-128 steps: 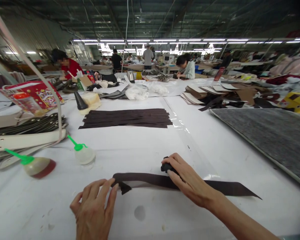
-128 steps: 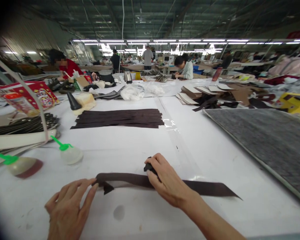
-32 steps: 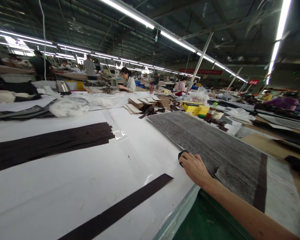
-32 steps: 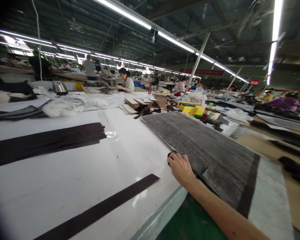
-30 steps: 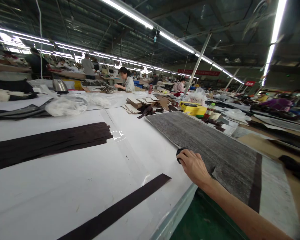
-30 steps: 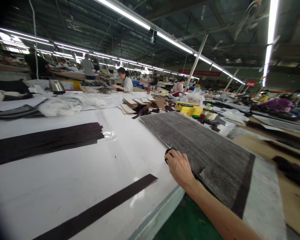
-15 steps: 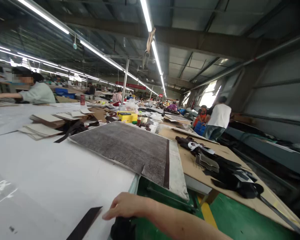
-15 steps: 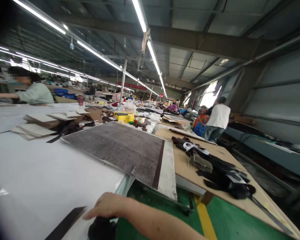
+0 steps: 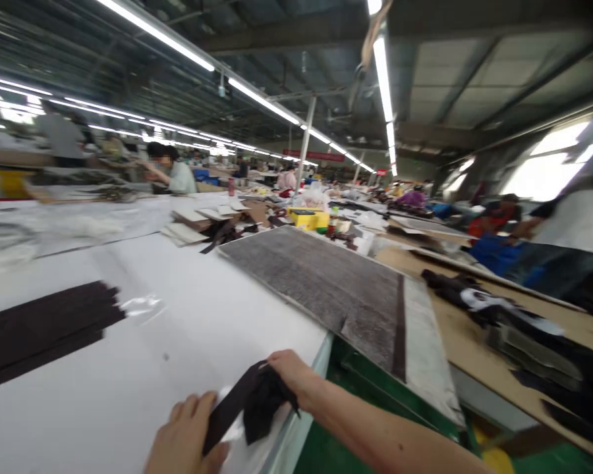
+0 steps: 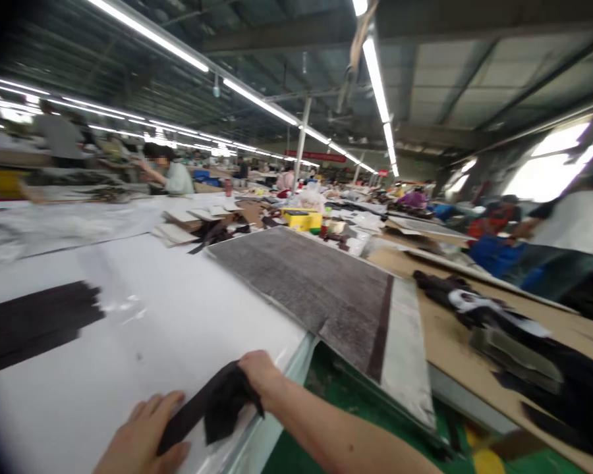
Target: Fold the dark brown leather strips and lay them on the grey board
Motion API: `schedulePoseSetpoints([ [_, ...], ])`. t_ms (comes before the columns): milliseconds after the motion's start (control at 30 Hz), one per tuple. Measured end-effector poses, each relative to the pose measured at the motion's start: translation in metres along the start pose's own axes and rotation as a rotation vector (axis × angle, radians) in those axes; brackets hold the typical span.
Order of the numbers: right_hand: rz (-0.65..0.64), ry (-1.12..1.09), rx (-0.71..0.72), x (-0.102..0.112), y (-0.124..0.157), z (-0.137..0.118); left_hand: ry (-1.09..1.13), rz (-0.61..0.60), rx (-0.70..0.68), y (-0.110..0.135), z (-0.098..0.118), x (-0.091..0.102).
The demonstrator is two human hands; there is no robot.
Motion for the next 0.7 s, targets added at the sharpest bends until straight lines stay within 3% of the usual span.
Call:
schedulePoseSetpoints([
  [167,-0.107,-0.018,0.028,0.007,-0.012,0.016,0.080,-0.012,0.107,0.011,0.016,0.020],
  [467,-0.084,-0.022,0.169,0.010,-0.031,0.028,0.155,-0.006,0.116,0.021,0.015,0.022],
  [600,-0.169,-0.070,0.263,0.014,-0.018,0.020,0.203,-0.007,0.130,0.023,0.014,0.024],
  [700,-0.294,-0.072,0.423,0.016,0.003,0.008,0.331,0.012,0.121,0.022,0.012,0.030],
])
Point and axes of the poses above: each hand's wrist, its own y-axis away from the middle knuckle, its own x-axis out of the back of the hand, z = x × y, the point moved 3 cm from there along -y, towards the middle knuckle, and after that the axes turned 9 degrees about x, right-handed, at the moved point
